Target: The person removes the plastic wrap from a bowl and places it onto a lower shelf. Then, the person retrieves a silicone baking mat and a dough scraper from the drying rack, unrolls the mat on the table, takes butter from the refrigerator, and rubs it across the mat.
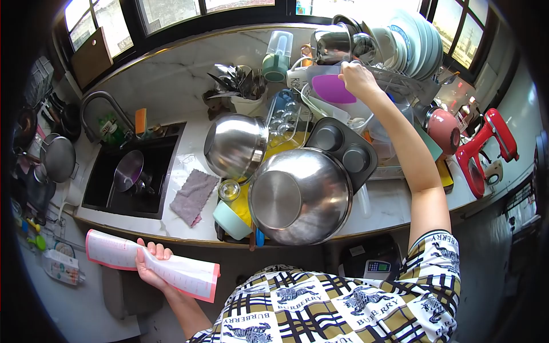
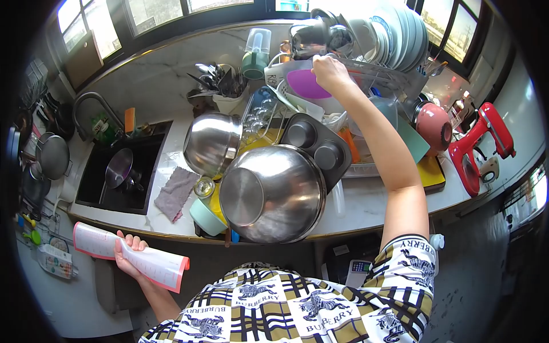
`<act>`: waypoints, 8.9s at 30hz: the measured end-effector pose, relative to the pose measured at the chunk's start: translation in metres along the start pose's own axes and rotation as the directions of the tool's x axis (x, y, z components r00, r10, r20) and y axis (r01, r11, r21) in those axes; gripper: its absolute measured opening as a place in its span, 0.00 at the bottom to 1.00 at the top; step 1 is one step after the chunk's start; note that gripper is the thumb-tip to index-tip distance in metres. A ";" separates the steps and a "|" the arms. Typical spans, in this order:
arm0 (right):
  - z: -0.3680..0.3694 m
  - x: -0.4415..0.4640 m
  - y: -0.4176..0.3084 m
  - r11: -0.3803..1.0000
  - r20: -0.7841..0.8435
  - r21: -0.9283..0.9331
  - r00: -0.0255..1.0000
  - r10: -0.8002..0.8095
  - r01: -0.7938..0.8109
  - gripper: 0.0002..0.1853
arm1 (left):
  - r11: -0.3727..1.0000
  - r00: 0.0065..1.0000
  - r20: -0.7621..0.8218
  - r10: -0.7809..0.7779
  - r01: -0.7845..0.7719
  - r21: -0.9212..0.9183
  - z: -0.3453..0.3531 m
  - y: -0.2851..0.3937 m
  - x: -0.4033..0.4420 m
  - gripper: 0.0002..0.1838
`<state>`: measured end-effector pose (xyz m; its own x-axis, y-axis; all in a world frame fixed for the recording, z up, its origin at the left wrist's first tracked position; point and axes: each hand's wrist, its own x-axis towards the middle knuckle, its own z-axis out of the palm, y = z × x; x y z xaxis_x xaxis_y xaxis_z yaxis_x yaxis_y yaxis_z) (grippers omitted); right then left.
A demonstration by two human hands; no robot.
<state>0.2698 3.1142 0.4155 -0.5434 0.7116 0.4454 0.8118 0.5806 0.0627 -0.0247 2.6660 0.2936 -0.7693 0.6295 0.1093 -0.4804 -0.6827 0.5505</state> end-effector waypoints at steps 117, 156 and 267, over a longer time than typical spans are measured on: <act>0.005 -0.051 -0.024 0.945 -0.419 0.302 0.908 0.016 0.123 0.08 | 0.997 0.937 -0.345 0.049 -0.023 0.080 -0.012 0.012 -0.052 0.12; 0.037 -0.222 -0.655 -0.074 0.384 0.690 0.451 -0.805 -0.720 0.15 | 0.978 0.725 -0.661 0.192 -0.088 0.188 -0.246 0.236 -0.108 0.14; -0.791 -1.788 -1.940 -0.527 -0.242 0.274 -0.588 0.772 -0.805 0.14 | -0.303 -0.932 -0.313 -0.183 -0.250 0.920 -1.007 1.367 -1.306 0.28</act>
<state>-0.1646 0.4027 0.2036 0.9978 -0.0656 0.0026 -0.0490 -0.7699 -0.6363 -0.1010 0.5368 0.0697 0.6729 -0.5782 -0.4614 0.7248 0.3907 0.5675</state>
